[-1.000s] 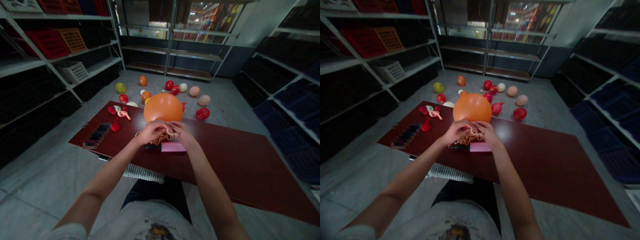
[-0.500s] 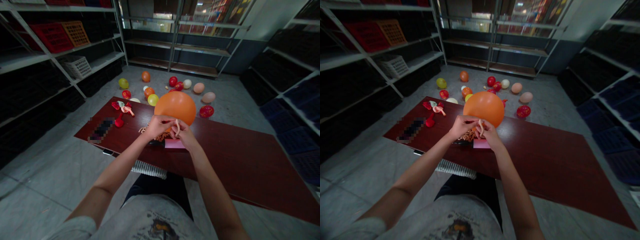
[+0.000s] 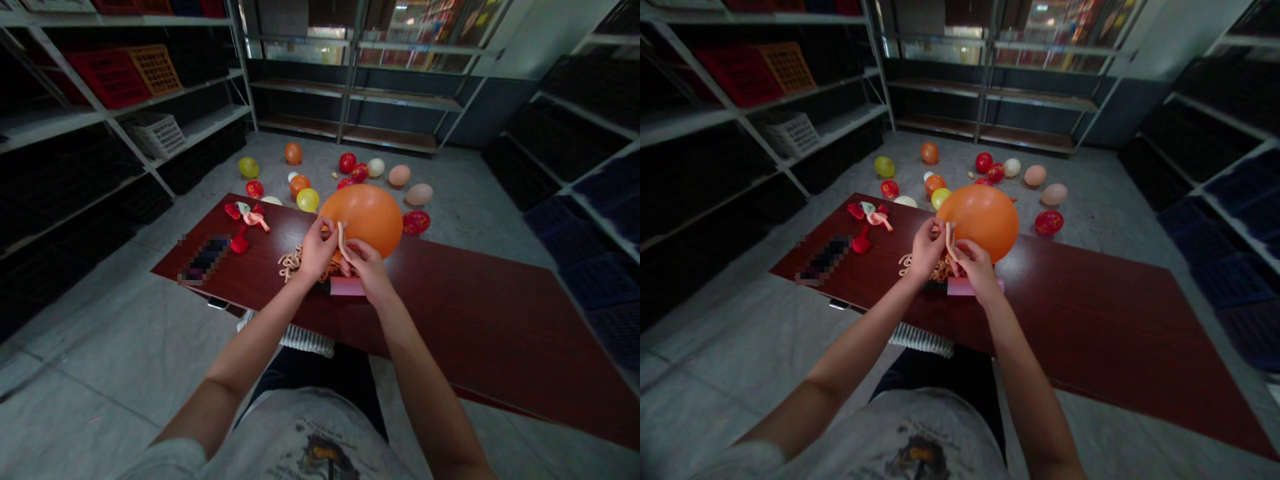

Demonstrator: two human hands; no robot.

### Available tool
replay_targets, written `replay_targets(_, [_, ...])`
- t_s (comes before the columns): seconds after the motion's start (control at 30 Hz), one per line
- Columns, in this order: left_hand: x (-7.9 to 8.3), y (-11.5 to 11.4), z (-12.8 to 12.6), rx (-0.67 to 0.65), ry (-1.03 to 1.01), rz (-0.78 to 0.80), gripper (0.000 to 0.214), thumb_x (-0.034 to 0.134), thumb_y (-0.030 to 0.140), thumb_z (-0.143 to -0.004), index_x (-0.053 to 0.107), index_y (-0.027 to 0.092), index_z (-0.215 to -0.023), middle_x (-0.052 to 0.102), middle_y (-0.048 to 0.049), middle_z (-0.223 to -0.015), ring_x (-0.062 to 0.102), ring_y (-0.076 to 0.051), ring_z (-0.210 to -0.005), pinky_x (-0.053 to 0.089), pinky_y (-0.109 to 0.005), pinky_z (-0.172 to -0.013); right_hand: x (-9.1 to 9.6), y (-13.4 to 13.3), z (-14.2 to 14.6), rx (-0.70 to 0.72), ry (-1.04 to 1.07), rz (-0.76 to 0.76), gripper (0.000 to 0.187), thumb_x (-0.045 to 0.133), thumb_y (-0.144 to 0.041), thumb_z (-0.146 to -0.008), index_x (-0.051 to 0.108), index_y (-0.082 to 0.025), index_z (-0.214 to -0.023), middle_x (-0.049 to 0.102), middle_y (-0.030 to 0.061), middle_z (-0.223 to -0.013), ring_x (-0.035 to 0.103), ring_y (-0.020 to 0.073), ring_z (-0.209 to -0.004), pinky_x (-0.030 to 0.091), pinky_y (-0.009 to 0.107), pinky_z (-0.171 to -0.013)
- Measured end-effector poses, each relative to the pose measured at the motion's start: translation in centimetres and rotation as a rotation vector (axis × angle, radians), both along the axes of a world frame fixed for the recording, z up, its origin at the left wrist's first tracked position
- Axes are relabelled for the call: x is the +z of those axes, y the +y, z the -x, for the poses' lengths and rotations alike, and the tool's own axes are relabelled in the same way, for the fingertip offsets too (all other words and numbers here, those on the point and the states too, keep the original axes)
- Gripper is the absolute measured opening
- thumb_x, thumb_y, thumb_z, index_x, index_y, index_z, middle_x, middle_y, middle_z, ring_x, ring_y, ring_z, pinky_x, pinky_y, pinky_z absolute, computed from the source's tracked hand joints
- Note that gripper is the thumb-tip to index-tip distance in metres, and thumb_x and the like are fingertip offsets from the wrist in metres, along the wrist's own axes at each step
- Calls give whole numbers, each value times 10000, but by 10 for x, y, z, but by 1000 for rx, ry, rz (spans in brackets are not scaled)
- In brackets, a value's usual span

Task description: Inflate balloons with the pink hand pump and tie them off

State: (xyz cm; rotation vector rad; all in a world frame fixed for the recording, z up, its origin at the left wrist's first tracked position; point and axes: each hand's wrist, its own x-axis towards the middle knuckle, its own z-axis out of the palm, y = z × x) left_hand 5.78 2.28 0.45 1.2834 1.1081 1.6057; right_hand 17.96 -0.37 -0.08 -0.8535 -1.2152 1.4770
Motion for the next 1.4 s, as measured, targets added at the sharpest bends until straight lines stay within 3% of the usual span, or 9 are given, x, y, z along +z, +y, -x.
replay_targets(0.13, [-1,-1,1,-113,-91,88,538,513,556,-926,538,143,-583,453,17,-520,366,-64,-437,266,-200,-413,1,-1,0,-5,20,5,282,712,-458,-797,604,-218,-899,498,-83,-531,427,69,-461,332,228,-466])
replay_targets(0.3, [-2,-5,7,-215,-5,26,440,520,501,-949,742,137,-842,524,15,-531,497,-97,-498,419,-210,-517,4,0,0,-37,72,0,292,726,-466,-784,596,-224,-882,467,-85,-544,406,65,-480,328,218,-461])
replay_targets(0.4, [0,-7,10,-310,157,-127,304,565,389,-947,749,150,-983,728,-73,-912,678,-179,-926,512,-282,-861,5,1,-1,-79,108,-7,305,725,-474,-782,600,-227,-910,438,-85,-565,391,64,-495,322,213,-456])
replay_targets(0.5, [6,-9,11,-311,364,-288,243,563,256,-948,698,151,-1121,693,-113,-1181,629,-198,-1139,452,-329,-1025,2,2,-2,-111,113,-17,289,700,-483,-795,589,-230,-879,430,-76,-601,392,63,-509,326,218,-459])
replay_targets(0.7, [17,-14,9,-274,616,-364,289,508,161,-964,571,153,-1247,636,-134,-1274,610,-197,-1164,461,-339,-1013,-1,6,1,-194,103,10,310,677,-511,-780,534,-242,-834,396,-79,-617,370,68,-499,299,225,-442])
replay_targets(0.87, [20,-12,15,-288,571,-292,204,578,209,-944,607,158,-1140,689,-90,-1071,652,-157,-928,499,-267,-863,3,5,0,-118,191,42,278,730,-430,-747,575,-236,-871,355,-82,-620,303,71,-516,266,226,-450])
replay_targets(1.0, [23,-11,20,-371,498,-279,205,558,223,-958,632,152,-1136,680,-73,-990,632,-153,-931,481,-266,-862,8,2,-4,-59,245,80,296,750,-440,-737,595,-226,-869,327,-84,-612,250,72,-521,247,219,-451])
replay_targets(1.2, [19,-14,21,-328,469,-267,294,574,252,-951,621,187,-1234,642,-18,-845,542,-114,-668,452,-225,-650,8,0,-6,-18,183,43,279,729,-454,-782,593,-223,-859,415,-82,-568,344,70,-502,295,217,-464])
replay_targets(1.4, [19,-19,16,-382,452,-333,253,497,188,-971,645,167,-1175,680,-100,-1172,642,-164,-1003,492,-288,-894,5,0,-10,-98,116,13,317,716,-499,-784,583,-220,-853,519,-72,-525,422,77,-459,334,225,-466])
